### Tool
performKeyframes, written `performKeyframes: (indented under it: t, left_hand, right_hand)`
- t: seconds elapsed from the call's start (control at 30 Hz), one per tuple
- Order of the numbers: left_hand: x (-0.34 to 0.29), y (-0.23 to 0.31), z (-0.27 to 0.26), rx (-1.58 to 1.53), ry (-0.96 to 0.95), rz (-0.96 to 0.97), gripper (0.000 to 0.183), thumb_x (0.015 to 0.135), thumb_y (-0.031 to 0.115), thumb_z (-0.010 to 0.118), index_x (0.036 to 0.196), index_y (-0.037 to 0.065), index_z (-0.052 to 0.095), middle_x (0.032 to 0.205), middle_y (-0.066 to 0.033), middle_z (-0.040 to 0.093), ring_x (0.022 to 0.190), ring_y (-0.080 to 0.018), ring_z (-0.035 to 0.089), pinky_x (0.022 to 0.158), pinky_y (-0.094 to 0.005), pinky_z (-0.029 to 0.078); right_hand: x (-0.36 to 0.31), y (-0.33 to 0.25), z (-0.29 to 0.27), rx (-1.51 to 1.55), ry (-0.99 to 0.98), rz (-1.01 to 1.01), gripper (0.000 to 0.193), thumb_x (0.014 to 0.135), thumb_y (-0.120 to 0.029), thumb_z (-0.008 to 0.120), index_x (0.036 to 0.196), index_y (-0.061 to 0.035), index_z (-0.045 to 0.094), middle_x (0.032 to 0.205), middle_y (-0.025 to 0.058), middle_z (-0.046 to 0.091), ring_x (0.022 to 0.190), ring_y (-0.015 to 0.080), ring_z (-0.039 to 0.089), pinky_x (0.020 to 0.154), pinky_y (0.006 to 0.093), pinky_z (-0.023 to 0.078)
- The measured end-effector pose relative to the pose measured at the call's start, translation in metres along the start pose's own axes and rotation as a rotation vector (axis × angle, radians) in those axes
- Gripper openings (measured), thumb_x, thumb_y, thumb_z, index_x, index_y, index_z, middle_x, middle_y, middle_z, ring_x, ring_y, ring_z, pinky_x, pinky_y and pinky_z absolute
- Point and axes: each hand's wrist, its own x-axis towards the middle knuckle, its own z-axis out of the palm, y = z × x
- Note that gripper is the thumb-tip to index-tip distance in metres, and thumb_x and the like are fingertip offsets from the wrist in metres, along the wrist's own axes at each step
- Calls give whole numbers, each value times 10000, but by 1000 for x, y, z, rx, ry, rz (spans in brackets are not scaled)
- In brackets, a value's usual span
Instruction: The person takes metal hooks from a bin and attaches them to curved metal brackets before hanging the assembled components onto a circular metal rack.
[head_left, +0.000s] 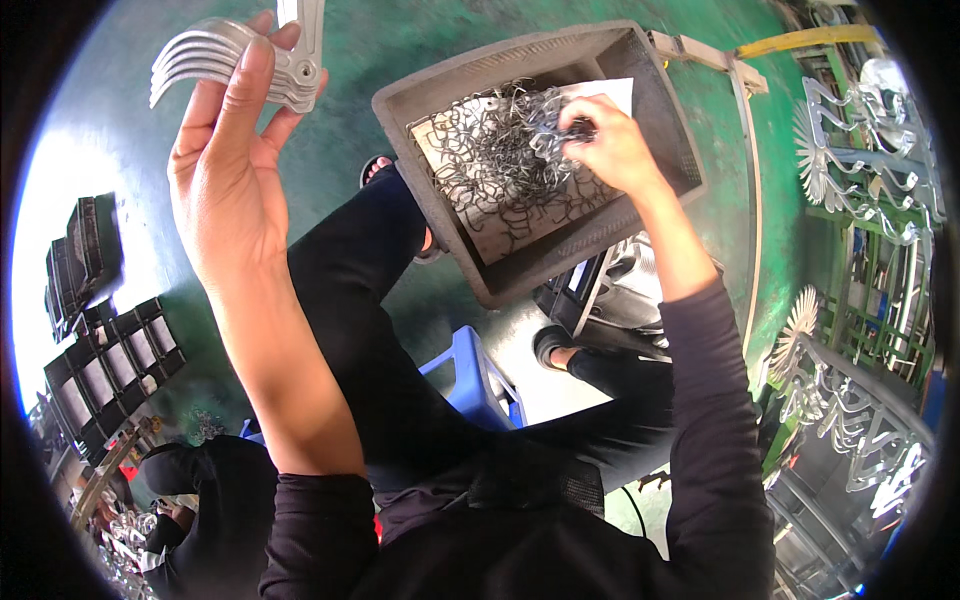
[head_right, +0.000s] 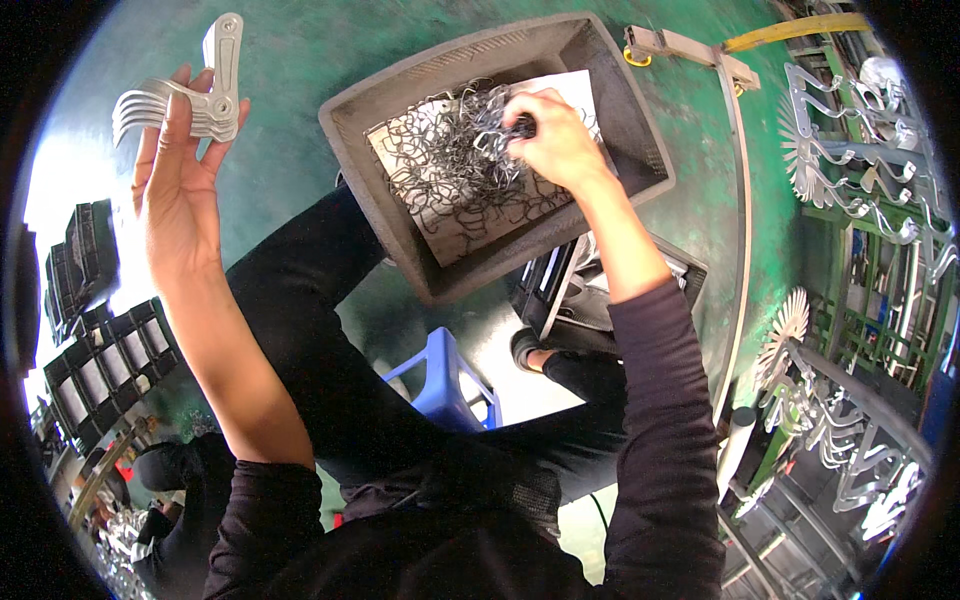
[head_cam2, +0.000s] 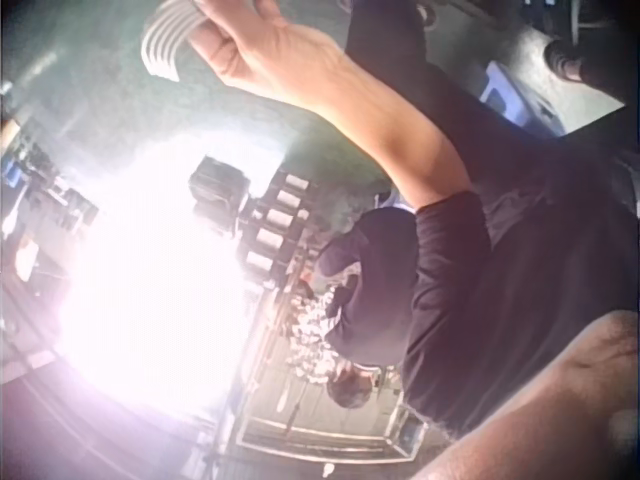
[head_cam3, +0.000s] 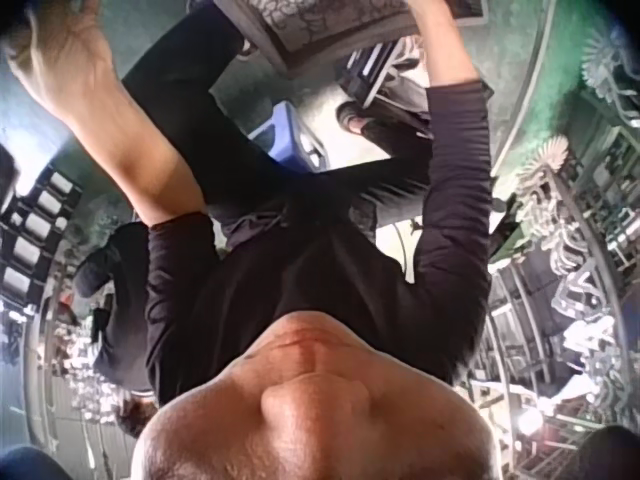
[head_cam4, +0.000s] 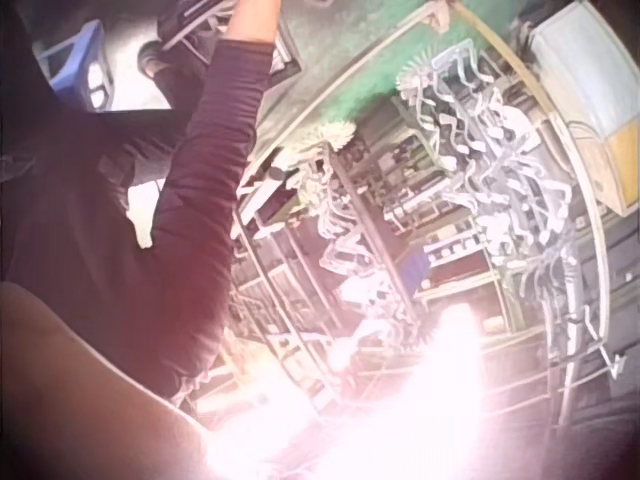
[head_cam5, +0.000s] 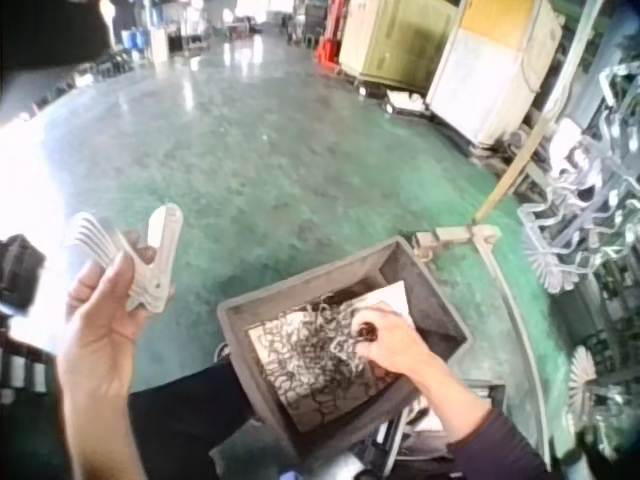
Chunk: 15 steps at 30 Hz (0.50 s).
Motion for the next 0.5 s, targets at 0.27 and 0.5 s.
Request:
performKeyframes:
  t: [0.27,0.5]
  left_hand:
    - [-3,1,17,17,-43,-16,330,864,130,580,1151,-20,516,1214,-161,515,1126,-269,514,921,-548,454]
    - [-5,2,13,34,-84,-6,371,864,147,582,1197,13,488,1230,-149,499,1142,-264,493,956,-571,408]
  right_hand:
    - [-37,12,-25,-73,134,-40,201,618,-48,645,811,-75,597,951,100,579,936,275,574,828,351,449]
    - [-8,12,-27,-127,-319,162,214,681,-93,678,888,-48,643,833,69,632,799,186,599,745,313,460]
